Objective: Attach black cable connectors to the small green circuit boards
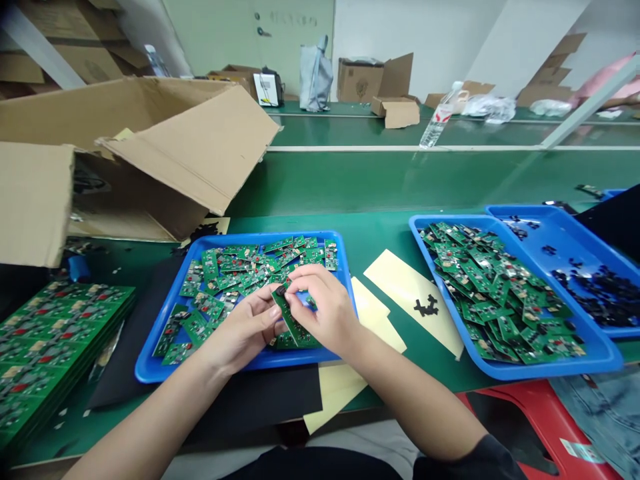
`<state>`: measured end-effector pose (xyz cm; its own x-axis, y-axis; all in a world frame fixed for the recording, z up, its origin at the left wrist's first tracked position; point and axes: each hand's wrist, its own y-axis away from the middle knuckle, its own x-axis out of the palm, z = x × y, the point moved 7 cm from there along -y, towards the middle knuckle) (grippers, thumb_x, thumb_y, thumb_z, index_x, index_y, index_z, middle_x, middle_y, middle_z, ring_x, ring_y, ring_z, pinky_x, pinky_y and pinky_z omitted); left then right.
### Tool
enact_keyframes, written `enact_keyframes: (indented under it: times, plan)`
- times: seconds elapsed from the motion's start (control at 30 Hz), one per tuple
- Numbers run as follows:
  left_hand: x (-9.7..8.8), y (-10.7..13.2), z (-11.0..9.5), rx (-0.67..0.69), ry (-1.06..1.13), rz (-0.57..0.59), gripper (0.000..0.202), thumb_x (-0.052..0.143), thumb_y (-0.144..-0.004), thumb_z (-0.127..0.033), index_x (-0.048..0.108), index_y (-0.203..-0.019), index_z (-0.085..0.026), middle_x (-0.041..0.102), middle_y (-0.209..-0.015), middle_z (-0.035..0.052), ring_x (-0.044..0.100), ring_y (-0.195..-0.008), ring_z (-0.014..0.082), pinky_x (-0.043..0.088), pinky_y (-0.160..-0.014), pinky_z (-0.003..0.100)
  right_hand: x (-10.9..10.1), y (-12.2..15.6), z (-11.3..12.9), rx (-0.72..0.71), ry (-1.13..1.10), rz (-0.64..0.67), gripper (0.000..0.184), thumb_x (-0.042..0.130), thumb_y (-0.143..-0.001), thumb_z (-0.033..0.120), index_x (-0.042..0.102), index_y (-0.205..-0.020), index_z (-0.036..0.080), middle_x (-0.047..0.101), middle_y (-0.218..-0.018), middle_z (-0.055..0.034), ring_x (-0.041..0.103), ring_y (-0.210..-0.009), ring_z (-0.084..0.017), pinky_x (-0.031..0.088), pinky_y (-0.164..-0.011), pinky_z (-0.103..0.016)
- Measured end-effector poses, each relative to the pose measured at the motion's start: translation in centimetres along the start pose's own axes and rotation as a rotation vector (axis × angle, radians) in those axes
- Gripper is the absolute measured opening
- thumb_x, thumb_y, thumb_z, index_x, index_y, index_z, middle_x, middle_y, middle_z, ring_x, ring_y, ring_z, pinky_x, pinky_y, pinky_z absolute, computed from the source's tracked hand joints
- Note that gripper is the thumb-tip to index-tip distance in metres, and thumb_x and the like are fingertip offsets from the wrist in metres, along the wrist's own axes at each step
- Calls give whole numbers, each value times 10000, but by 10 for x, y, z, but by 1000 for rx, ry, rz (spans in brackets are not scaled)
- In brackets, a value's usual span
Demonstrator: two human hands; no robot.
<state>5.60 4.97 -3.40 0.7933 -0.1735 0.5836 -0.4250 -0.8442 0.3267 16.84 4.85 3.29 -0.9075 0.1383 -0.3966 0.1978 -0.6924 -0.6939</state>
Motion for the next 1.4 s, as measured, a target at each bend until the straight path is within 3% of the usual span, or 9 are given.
enact_keyframes:
  times: [0.3,0.53,0.83,0.9,1.03,1.17,1.27,1.4]
  plan:
    - [1,-1,-6,91,-40,15,286,811,-615,-250,620,-810,-164,594,-765,-10,562,-700,92,473,-679,204,3,1,0,33,-56,130,62,494,-845,151,525,-832,203,574,-1002,-89,566,-1006,-198,472,-879,-370]
    - [4,-1,-10,127,-34,61,256,807,-626,-244,656,-814,-159,563,-693,-28,503,-602,57,436,-586,164,3,0,-11,224,-183,119,65,521,-835,170,540,-783,205,579,-973,-71,577,-995,-196,464,-888,-370]
    - [2,-1,-8,116,-77,26,302,828,-587,-275,585,-715,-148,501,-616,-49,448,-547,48,393,-538,165,0,2,-14,219,-143,54,69,546,-826,170,548,-766,204,569,-910,-44,582,-922,-174,477,-853,-348]
    - [1,-1,-8,109,-86,15,335,839,-564,-288,574,-716,-153,509,-616,-50,466,-550,52,395,-542,169,0,4,-23,291,-185,29,54,598,-806,208,546,-820,212,570,-887,-31,597,-871,-167,510,-803,-336]
    - [-2,0,-5,62,-110,7,370,833,-564,-345,577,-758,-161,561,-653,-25,534,-575,85,419,-559,196,-2,7,-40,435,-294,-6,349,657,-784,286,501,-1094,243,584,-970,-35,639,-841,-162,553,-758,-330]
    - [-3,2,0,-6,-114,23,374,811,-599,-368,584,-817,-167,584,-668,-17,610,-634,129,459,-624,233,-4,-2,-21,170,-225,75,221,592,-846,276,597,-1065,245,614,-1066,-63,609,-991,-187,534,-837,-355]
    - [1,2,3,-71,-70,63,380,828,-579,-347,576,-800,-168,582,-668,-29,642,-667,141,475,-659,234,-4,-5,-9,-5,-123,68,98,577,-859,209,652,-922,222,661,-908,-53,633,-879,-172,540,-788,-339]
    - [8,2,4,-91,-8,122,325,798,-631,-361,575,-713,-139,591,-610,-13,631,-607,123,467,-574,194,-5,-4,-6,-107,-19,12,82,581,-852,175,658,-830,187,660,-775,-57,624,-734,-162,538,-669,-311]
